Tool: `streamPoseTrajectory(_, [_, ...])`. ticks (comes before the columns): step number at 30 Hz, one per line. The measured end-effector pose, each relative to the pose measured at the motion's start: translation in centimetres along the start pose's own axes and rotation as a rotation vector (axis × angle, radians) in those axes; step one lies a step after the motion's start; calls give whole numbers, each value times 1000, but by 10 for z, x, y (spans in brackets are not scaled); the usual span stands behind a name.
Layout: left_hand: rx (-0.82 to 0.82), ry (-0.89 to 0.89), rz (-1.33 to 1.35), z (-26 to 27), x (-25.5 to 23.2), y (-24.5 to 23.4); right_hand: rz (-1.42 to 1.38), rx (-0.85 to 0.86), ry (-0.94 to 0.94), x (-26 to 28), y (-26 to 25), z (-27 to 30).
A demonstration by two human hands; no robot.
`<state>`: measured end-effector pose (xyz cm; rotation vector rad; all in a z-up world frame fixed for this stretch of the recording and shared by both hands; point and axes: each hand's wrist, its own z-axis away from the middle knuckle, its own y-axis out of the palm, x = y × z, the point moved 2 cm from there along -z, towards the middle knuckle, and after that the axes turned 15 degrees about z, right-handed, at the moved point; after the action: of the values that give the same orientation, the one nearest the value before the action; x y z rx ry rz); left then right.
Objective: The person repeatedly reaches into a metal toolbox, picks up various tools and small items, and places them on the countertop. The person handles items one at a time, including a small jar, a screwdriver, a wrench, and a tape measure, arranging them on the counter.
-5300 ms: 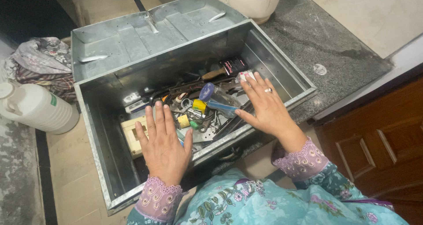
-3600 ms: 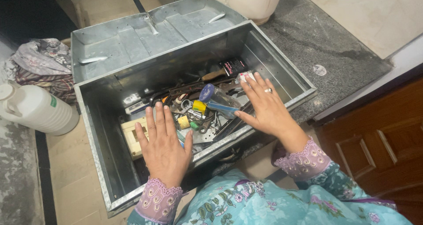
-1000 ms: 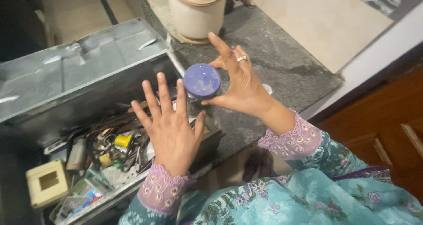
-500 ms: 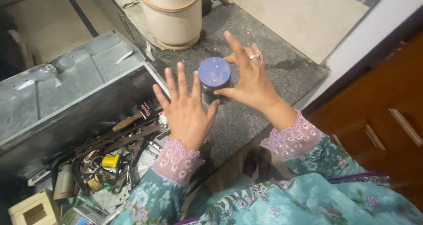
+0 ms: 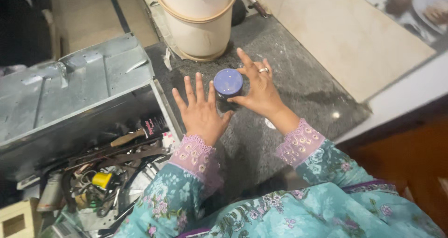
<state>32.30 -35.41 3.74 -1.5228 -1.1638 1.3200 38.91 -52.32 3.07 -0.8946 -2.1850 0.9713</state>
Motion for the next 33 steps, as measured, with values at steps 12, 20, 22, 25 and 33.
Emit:
streamPoseTrajectory(12, [266,-263,-193,-69,15,57,-64,51,-33,-56,101,-35])
streamPoseTrajectory(20, [353,-356,-228,-91,31,92,-89,193,-8,-74,150,-44])
streamPoseTrajectory(22, [378,-377,-235,-95,33,100,-88,208,-15,-78,160,-43])
streamPoseTrajectory(25, [407,-406,-233,-99,36,109,-82,219,-34,-83,174,-42])
streamPoseTrajectory(33, [416,-407,-199,-111,40,121,-52,258,-36,-96,191,-42])
